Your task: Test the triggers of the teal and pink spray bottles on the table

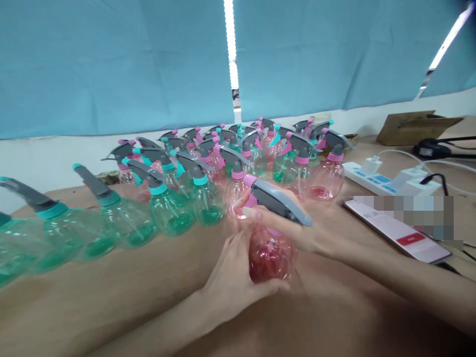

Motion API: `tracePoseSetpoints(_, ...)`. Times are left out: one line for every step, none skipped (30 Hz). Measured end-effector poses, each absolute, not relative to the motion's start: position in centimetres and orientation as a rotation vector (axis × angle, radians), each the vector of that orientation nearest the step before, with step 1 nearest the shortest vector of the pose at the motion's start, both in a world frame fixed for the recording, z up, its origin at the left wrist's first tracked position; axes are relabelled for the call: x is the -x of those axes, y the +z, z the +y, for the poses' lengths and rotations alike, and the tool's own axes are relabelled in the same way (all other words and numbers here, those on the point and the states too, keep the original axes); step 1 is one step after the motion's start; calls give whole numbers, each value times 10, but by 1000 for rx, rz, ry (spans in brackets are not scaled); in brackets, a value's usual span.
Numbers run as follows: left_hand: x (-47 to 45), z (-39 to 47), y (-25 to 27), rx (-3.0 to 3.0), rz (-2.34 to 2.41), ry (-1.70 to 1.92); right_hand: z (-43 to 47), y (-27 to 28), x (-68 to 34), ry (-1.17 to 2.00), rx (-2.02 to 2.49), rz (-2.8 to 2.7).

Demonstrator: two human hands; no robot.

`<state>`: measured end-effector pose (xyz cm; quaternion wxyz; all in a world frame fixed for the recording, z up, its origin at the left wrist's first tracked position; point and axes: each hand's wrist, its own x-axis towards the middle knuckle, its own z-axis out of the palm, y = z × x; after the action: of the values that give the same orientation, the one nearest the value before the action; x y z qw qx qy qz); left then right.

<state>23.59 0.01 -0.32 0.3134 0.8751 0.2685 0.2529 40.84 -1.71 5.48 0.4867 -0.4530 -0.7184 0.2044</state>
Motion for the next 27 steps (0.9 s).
tracePoseSetpoints(-230, 3, -5, -2380, 711, 626, -14, 54, -409, 507, 1064, -1750)
tracePoseSetpoints(-223, 5, -6, -2459, 714, 580, -12, 54, -409, 527, 1029, -1760)
tracePoseSetpoints(-216, 8, -8, -2530, 745, 533, -11, 56, -410, 547, 994, -1772)
tracePoseSetpoints(-209, 10, -10, -2591, 784, 499, -10, 58, -410, 561, 974, -1779)
tracePoseSetpoints(-202, 12, -11, -2638, 824, 463, -10, 60, -411, 569, 971, -1785)
tracePoseSetpoints(-196, 13, -13, -2666, 863, 444, -10, 63, -412, 566, 978, -1790)
tracePoseSetpoints(-192, 15, -13, -2692, 882, 432, -10, 66, -412, 564, 983, -1801)
tracePoseSetpoints(-189, 16, -14, -2717, 889, 428, -9, 68, -413, 563, 980, -1816)
tracePoseSetpoints(-187, 16, -14, -2735, 890, 426, -9, 69, -413, 557, 968, -1830)
tracePoseSetpoints(-186, 16, -14, -2750, 886, 424, -8, 70, -414, 553, 945, -1843)
tracePoseSetpoints(-186, 16, -14, -2761, 881, 422, -7, 70, -414, 555, 920, -1855)
tracePoseSetpoints(-186, 15, -14, -2770, 878, 420, -6, 69, -413, 556, 905, -1861)
tracePoseSetpoints(-187, 15, -14, -2777, 876, 415, -5, 68, -413, 562, 902, -1865)
tracePoseSetpoints(-187, 14, -14, -2784, 877, 410, -5, 67, -413, 566, 902, -1861)
tracePoseSetpoints(-187, 14, -14, -2792, 876, 406, -5, 66, -412, 572, 906, -1854)
tracePoseSetpoints(-187, 14, -14, -2801, 874, 404, -6, 65, -412, 572, 914, -1839)
tracePoseSetpoints(-187, 14, -14, -2809, 869, 400, -7, 64, -412, 565, 929, -1822)
tracePoseSetpoints(-187, 14, -14, -2817, 865, 397, -7, 63, -411, 560, 937, -1809)
tracePoseSetpoints(-187, 14, -14, -2824, 861, 395, -8, 63, -411, 553, 948, -1801)
tracePoseSetpoints(-187, 15, -14, -2830, 859, 393, -9, 63, -411, 543, 960, -1797)
tracePoseSetpoints(-187, 15, -14, -2833, 856, 391, -10, 62, -411, 534, 977, -1798)
tracePoseSetpoints(-187, 15, -14, -2834, 854, 391, -11, 63, -411, 526, 994, -1804)
tracePoseSetpoints(-188, 15, -14, -2833, 853, 392, -11, 63, -411, 519, 1005, -1807)
tracePoseSetpoints(-188, 15, -14, -2831, 852, 397, -11, 62, -411, 512, 1016, -1806)
tracePoseSetpoints(-188, 15, -14, -2826, 849, 404, -11, 62, -411, 503, 1020, -1803)
tracePoseSetpoints(-188, 14, -14, -2821, 848, 411, -11, 62, -411, 490, 1017, -1799)
tracePoseSetpoints(-188, 14, -14, -2816, 850, 419, -11, 61, -411, 478, 1014, -1801)
